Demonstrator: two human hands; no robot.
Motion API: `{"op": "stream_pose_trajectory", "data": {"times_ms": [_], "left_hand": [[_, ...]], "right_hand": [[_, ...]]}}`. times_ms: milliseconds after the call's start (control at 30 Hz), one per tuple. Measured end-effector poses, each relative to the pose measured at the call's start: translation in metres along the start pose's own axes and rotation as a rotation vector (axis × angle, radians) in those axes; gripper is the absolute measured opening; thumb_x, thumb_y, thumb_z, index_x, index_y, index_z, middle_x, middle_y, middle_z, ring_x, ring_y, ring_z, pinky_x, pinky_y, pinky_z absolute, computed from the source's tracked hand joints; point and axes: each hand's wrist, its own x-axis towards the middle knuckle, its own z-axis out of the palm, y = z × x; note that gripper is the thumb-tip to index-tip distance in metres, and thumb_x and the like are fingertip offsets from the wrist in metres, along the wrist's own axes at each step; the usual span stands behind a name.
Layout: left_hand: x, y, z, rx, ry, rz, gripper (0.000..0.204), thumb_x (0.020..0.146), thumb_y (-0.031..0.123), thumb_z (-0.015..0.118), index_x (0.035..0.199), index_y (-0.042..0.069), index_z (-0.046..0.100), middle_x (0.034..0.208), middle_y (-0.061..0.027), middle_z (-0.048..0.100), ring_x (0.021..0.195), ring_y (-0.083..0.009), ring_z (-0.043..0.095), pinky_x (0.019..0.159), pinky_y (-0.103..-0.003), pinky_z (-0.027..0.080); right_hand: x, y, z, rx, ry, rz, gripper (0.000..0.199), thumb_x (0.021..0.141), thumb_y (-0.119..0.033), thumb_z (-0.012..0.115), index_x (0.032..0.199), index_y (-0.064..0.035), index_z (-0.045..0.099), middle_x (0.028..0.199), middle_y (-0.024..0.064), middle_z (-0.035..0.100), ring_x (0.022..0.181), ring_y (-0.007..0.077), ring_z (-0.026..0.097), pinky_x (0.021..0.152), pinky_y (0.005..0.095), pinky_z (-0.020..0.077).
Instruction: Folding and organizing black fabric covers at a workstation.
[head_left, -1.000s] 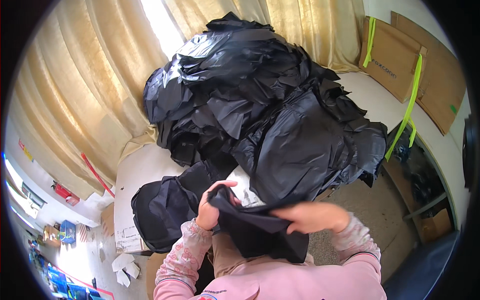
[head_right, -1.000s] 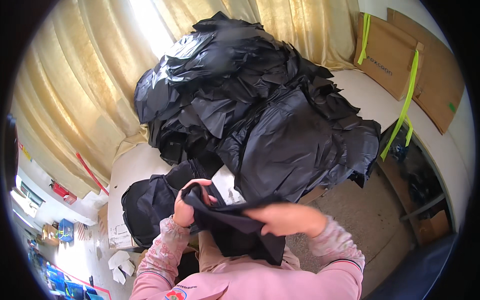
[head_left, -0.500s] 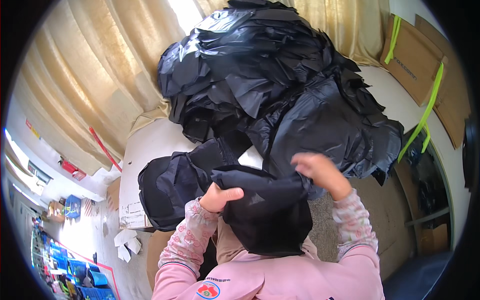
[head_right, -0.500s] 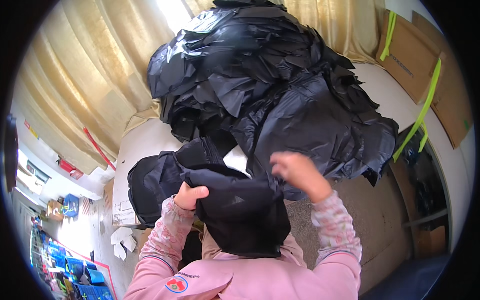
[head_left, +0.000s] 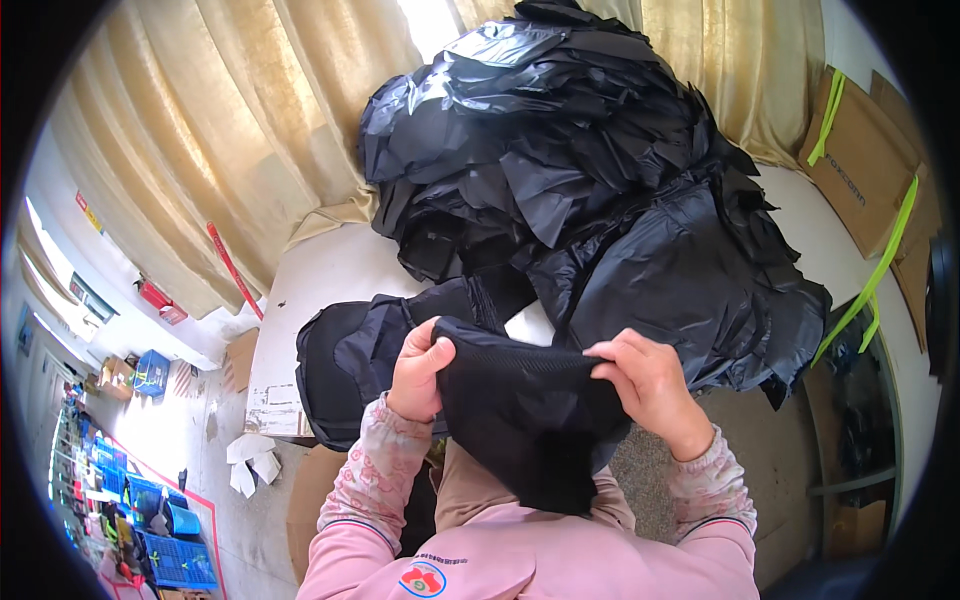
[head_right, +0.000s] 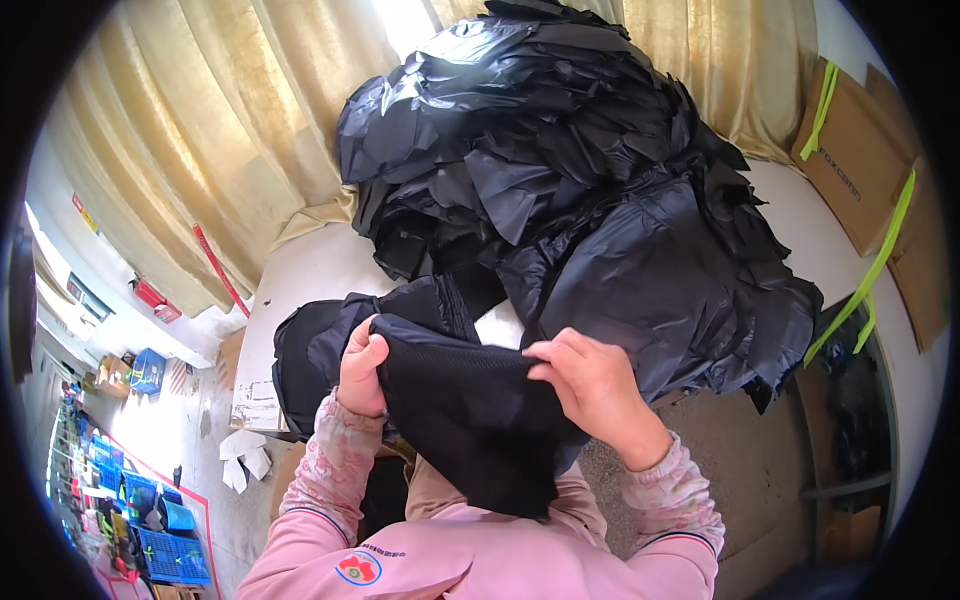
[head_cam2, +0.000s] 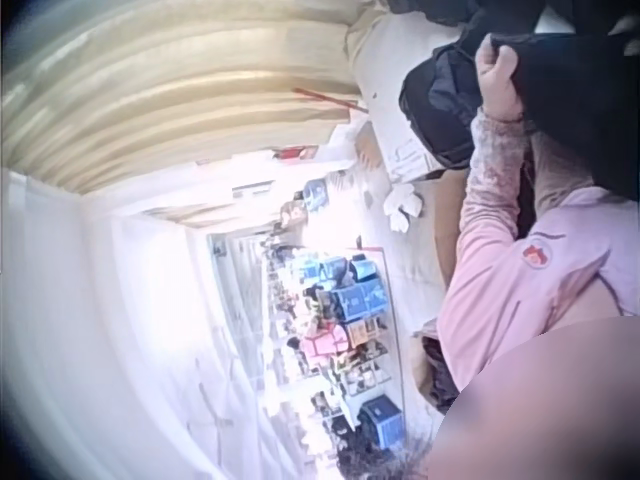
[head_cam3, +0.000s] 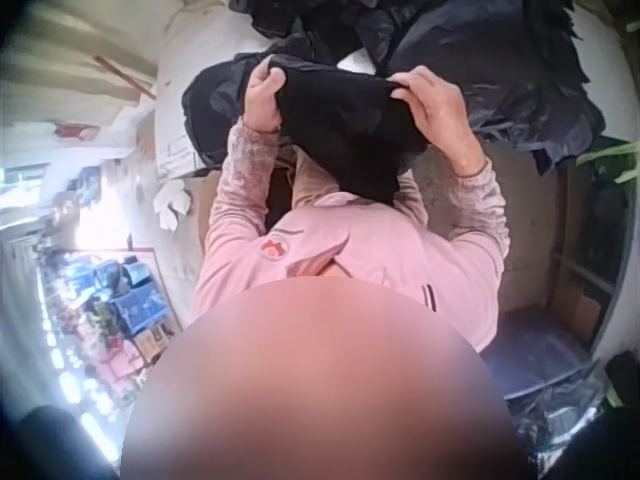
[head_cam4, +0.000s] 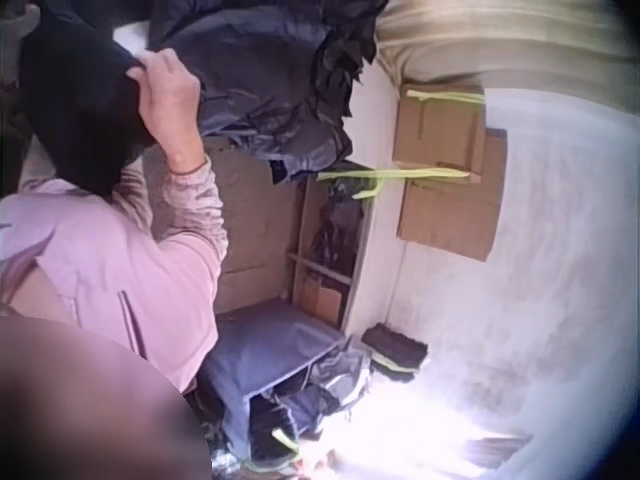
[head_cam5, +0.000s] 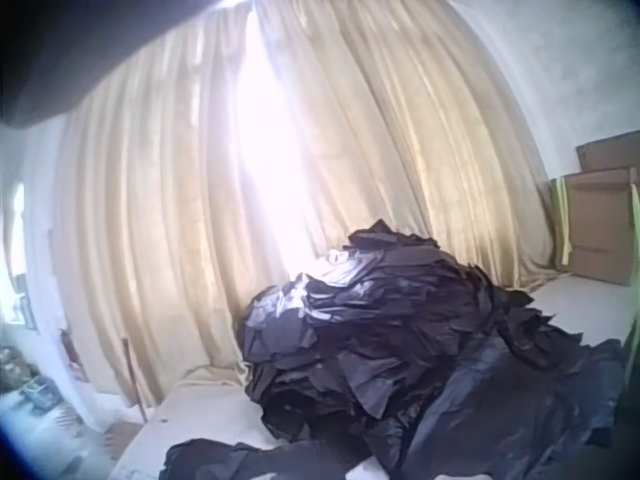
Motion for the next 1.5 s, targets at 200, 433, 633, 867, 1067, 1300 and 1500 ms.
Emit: {"op": "stream_pose_trajectory", "data": {"times_ms": [200,433,633,867,1067,1300,1500], "left_hand": [[0.015,0.03,0.018,0.671,-0.173,0.076,0.032,0.083,0.006,0.074,0.113,0.004,0.064,0.103,-0.0076,0.066,0.094,-0.0136,0.064,0.08,-0.027,0.051],[0.019,0.014,-0.057,0.741,0.144,-0.126,0.037,0.093,0.012,0.063,0.128,0.002,0.053,0.104,-0.0041,0.062,0.087,-0.0105,0.06,0.079,-0.024,0.049],[-0.054,-0.1,-0.071,-0.036,-0.4,-0.602,0.094,0.081,0.028,0.08,0.153,0.015,0.021,0.149,-0.0125,0.036,0.128,-0.0249,0.048,0.108,-0.039,0.039],[-0.019,-0.185,-0.01,-0.696,0.221,-0.723,0.067,0.09,0.044,0.066,0.144,0.014,0.041,0.137,-0.0111,0.052,0.125,-0.0288,0.053,0.107,-0.044,0.042],[0.006,-0.144,0.044,-0.769,0.119,-0.708,0.052,0.096,0.046,0.054,0.118,-0.001,0.06,0.108,-0.0129,0.067,0.101,-0.0266,0.066,0.093,-0.039,0.051],[-0.029,-0.046,-0.01,-0.61,-0.579,-0.464,0.064,0.099,0.053,0.042,0.119,-0.006,0.06,0.1,-0.0154,0.068,0.08,-0.0246,0.067,0.068,-0.036,0.052],[-0.024,-0.018,-0.06,0.804,0.079,-0.641,0.042,0.104,0.035,0.043,0.108,-0.002,0.061,0.085,-0.0072,0.066,0.055,-0.0128,0.06,0.045,-0.026,0.045]], "right_hand": [[0.008,-0.001,-0.018,0.019,-0.142,0.014,0.022,0.08,-0.023,0.074,0.089,-0.0046,0.066,0.074,0.0102,0.063,0.065,0.031,0.062,0.056,0.036,0.0472],[0.029,0.006,-0.053,0.297,0.167,0.381,0.012,0.089,-0.012,0.069,0.092,-0.0003,0.066,0.073,0.0005,0.062,0.067,0.0039,0.052,0.061,0.0222,0.0431],[0.051,-0.002,-0.06,0.988,0.496,0.389,0.015,0.098,-0.014,0.059,0.101,-0.0011,0.065,0.088,-0.0025,0.066,0.077,0.0028,0.058,0.07,0.018,0.0456],[0.059,-0.021,-0.034,1.298,0.428,0.376,0.019,0.1,-0.018,0.056,0.107,-0.0025,0.064,0.097,0.0015,0.069,0.083,0.0063,0.063,0.074,0.0208,0.0504],[0.027,0.031,0.01,0.42,0.307,0.369,0.018,0.095,-0.019,0.063,0.098,-0.0021,0.062,0.078,0.0093,0.065,0.07,0.0112,0.061,0.062,0.0261,0.0457],[-0.078,0.192,0.034,-0.123,0.28,0.469,0.021,0.092,-0.022,0.062,0.088,-0.0012,0.06,0.077,0.0228,0.063,0.074,0.0423,0.061,0.065,0.0448,0.0474],[-0.029,0.153,-0.037,0.136,0.386,0.491,0.026,0.095,-0.022,0.063,0.084,0.0004,0.056,0.066,-0.0019,0.044,0.065,0.0047,0.038,0.057,0.0237,0.0356]]}}
